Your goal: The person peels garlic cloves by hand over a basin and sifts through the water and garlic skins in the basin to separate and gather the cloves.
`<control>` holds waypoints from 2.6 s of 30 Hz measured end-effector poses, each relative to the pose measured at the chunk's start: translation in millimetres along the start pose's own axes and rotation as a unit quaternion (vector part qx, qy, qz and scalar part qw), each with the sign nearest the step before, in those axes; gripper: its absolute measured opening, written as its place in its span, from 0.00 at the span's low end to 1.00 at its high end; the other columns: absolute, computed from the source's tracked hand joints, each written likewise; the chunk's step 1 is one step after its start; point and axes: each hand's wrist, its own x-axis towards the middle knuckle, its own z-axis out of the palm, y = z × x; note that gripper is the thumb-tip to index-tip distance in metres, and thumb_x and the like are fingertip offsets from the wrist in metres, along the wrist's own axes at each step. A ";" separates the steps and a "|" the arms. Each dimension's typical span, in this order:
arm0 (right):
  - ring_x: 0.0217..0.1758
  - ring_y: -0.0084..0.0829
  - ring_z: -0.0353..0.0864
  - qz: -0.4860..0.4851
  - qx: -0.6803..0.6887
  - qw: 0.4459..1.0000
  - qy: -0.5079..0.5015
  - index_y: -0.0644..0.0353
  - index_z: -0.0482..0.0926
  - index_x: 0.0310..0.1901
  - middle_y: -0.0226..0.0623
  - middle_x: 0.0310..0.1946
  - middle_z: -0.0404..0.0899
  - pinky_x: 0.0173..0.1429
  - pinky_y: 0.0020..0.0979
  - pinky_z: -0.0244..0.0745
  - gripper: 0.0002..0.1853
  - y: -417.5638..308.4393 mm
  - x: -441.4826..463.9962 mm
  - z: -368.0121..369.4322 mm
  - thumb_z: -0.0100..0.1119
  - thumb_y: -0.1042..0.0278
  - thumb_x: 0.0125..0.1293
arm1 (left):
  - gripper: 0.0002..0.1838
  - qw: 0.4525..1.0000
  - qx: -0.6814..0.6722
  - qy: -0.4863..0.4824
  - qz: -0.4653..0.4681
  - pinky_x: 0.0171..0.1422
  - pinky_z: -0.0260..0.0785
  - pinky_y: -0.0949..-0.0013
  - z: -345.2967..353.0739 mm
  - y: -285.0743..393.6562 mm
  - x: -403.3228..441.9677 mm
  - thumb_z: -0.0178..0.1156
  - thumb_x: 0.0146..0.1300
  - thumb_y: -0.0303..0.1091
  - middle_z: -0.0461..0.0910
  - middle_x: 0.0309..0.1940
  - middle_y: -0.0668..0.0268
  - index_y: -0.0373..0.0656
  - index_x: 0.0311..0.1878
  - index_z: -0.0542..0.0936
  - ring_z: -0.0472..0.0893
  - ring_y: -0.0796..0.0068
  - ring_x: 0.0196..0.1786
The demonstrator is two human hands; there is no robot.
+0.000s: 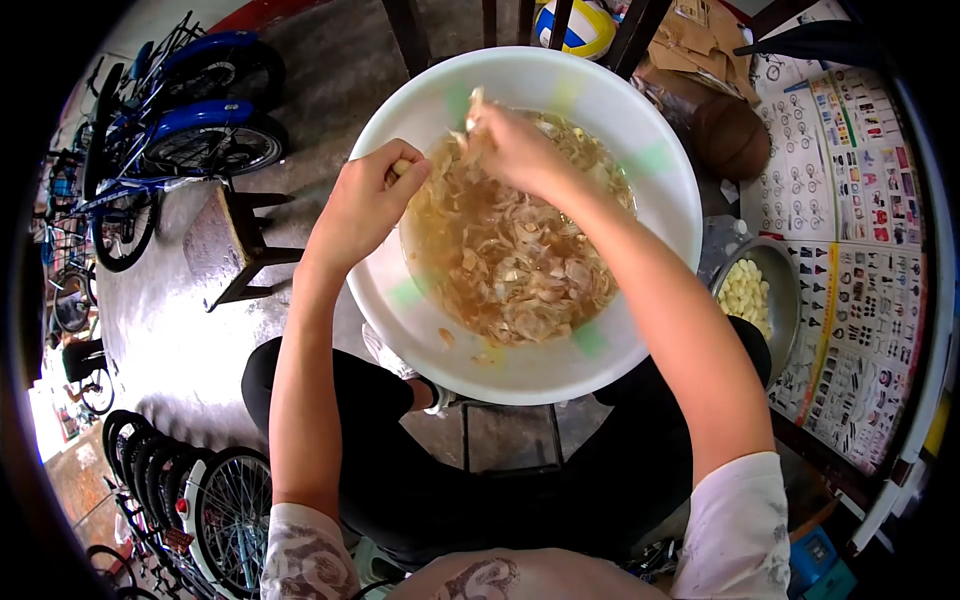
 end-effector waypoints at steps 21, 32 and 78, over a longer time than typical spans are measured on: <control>0.70 0.47 0.63 -0.291 -0.388 0.847 -0.219 0.40 0.64 0.72 0.41 0.71 0.61 0.72 0.48 0.66 0.43 2.8 -78.1 38.8 0.71 0.46 0.55 | 0.13 0.998 -0.002 -0.031 0.046 0.37 0.69 0.65 -3.1 10.8 -7.3 0.54 0.61 0.30 0.78 0.24 0.53 0.30 0.42 0.80 0.74 0.67 0.26; 0.43 0.42 0.81 -0.408 -0.348 0.839 -0.092 0.54 0.76 0.55 0.42 0.51 0.76 0.34 0.37 0.84 0.26 34.2 -80.7 91.6 0.62 0.74 0.51 | 0.13 0.997 0.000 -0.020 0.073 0.38 0.70 0.65 4.6 3.5 -3.3 0.52 0.59 0.28 0.80 0.26 0.51 0.30 0.41 0.80 0.77 0.65 0.28; 0.41 0.23 0.76 0.186 0.515 0.831 -0.101 0.62 0.64 0.67 0.34 0.44 0.74 0.52 0.30 0.76 0.28 -38.0 -83.5 -0.1 0.48 0.77 0.62 | 0.11 0.850 -0.453 0.049 -0.264 0.33 0.61 0.79 30.0 5.1 2.1 0.48 0.70 0.35 0.70 0.30 0.74 0.39 0.46 0.76 0.65 0.84 0.28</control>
